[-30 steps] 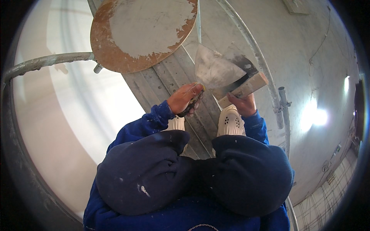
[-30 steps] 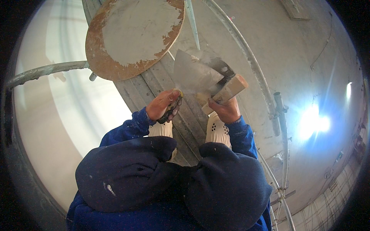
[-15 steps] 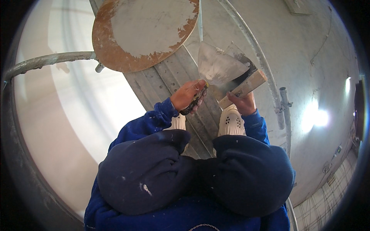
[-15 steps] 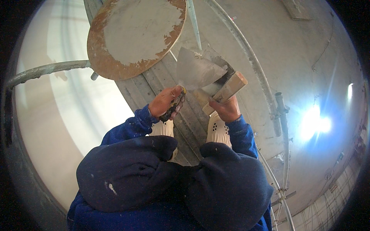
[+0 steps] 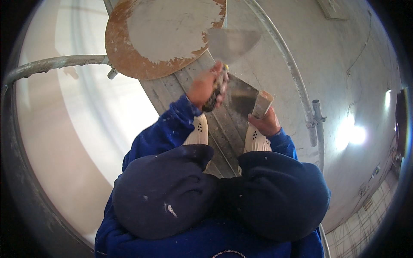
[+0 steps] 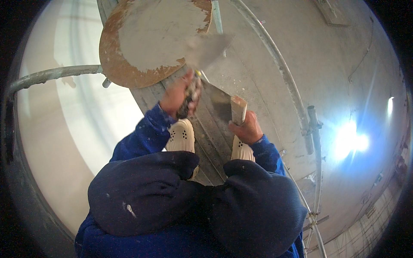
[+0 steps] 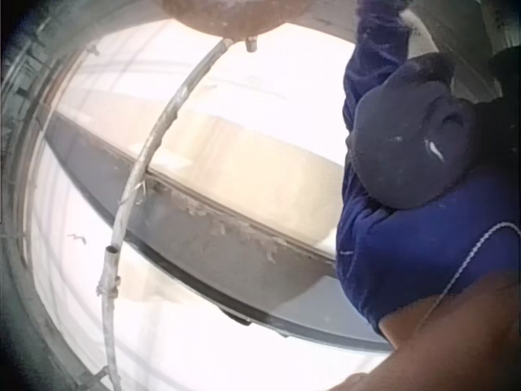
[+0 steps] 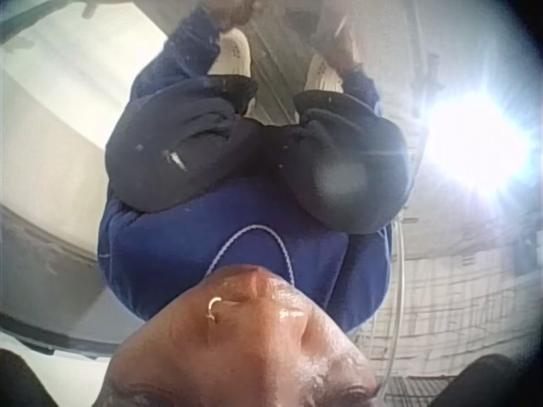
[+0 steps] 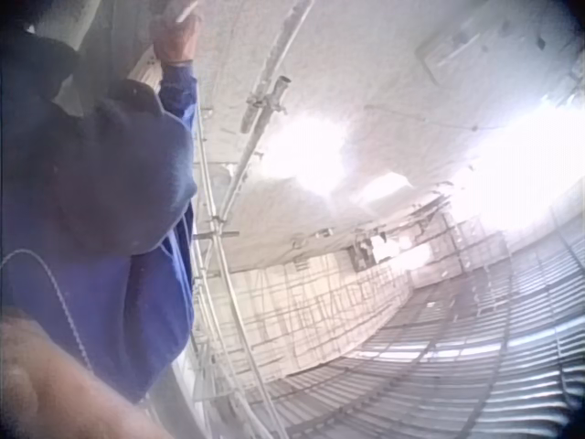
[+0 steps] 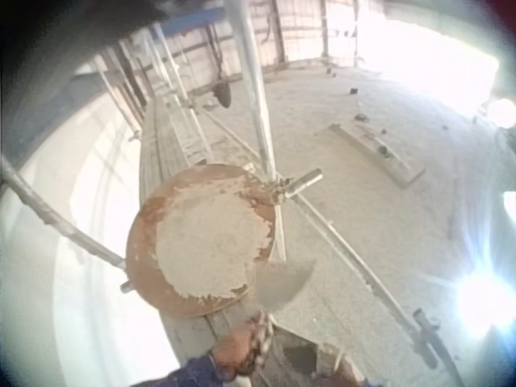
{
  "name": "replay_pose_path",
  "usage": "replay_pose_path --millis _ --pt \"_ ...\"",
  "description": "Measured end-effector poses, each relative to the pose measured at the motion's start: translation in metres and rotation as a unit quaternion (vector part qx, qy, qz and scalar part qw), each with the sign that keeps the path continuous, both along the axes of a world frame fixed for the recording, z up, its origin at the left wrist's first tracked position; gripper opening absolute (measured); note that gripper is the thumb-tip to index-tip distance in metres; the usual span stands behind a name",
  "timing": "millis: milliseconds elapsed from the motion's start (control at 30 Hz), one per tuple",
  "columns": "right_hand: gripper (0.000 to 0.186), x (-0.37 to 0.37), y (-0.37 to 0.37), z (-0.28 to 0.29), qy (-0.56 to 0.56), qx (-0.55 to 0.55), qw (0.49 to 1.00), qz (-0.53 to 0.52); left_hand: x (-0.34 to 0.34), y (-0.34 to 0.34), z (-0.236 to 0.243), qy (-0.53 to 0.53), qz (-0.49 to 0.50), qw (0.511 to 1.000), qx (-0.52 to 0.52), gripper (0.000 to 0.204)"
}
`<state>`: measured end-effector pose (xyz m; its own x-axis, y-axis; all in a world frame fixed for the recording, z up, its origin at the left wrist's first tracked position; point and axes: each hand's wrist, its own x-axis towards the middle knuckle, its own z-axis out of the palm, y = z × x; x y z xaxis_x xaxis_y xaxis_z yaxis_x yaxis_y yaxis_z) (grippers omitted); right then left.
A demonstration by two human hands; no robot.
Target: The person applies plaster to a wall using a trowel and a hawk. They scoop plaster from the hawk and spread it onto the wall surface in smooth, sweeping motions. The person periodically scrapes excess plaster from the trowel back onto the hawk to maintain a clean tool.
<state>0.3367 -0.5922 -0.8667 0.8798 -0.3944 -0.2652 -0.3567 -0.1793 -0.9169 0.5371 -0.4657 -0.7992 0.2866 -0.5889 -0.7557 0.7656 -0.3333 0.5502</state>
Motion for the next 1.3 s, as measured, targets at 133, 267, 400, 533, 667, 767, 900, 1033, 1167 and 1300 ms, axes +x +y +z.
replay_pose_path --millis 133,267,400,533,667,767,900,1033,1167,1300 --pt "0.037 -0.013 -0.008 -0.016 -0.028 0.216 0.964 -0.151 0.012 0.003 0.013 -0.063 -0.023 0.996 -0.066 0.053" --pt "0.043 -0.004 -0.028 0.009 -0.1 0.27 0.92 -0.265 -0.005 0.017 0.005 -0.053 -0.083 0.993 -0.061 0.051" --pt "0.044 -0.003 -0.028 0.015 -0.125 0.315 0.895 -0.29 -0.019 0.014 0.0 -0.054 -0.124 0.988 -0.08 0.05" --pt "0.041 -0.001 -0.026 0.017 -0.141 0.319 0.88 -0.323 -0.023 0.013 0.0 -0.084 -0.139 0.981 -0.104 0.048" --pt "0.037 -0.005 -0.039 0.02 -0.17 0.282 0.853 -0.404 -0.021 0.013 -0.002 -0.143 -0.134 0.975 -0.106 0.043" --pt "0.026 -0.019 -0.069 0.026 -0.169 0.228 0.834 -0.473 -0.019 0.019 -0.015 -0.224 -0.124 0.961 -0.107 0.038" --pt "0.02 -0.04 -0.082 0.038 -0.156 0.275 0.823 -0.473 -0.018 0.019 -0.019 -0.286 -0.131 0.946 -0.072 0.035" --pt "0.021 -0.018 -0.063 0.039 -0.115 0.227 0.849 -0.463 -0.024 0.014 -0.016 -0.356 -0.192 0.912 -0.063 0.04" --pt "0.024 -0.006 -0.06 0.047 -0.121 0.332 0.819 -0.453 -0.031 0.016 -0.021 -0.466 -0.24 0.849 -0.07 0.03" --pt "0.024 0.0 -0.058 0.052 -0.098 0.309 0.819 -0.473 -0.034 0.019 -0.027 -0.508 -0.24 0.826 -0.056 0.036"
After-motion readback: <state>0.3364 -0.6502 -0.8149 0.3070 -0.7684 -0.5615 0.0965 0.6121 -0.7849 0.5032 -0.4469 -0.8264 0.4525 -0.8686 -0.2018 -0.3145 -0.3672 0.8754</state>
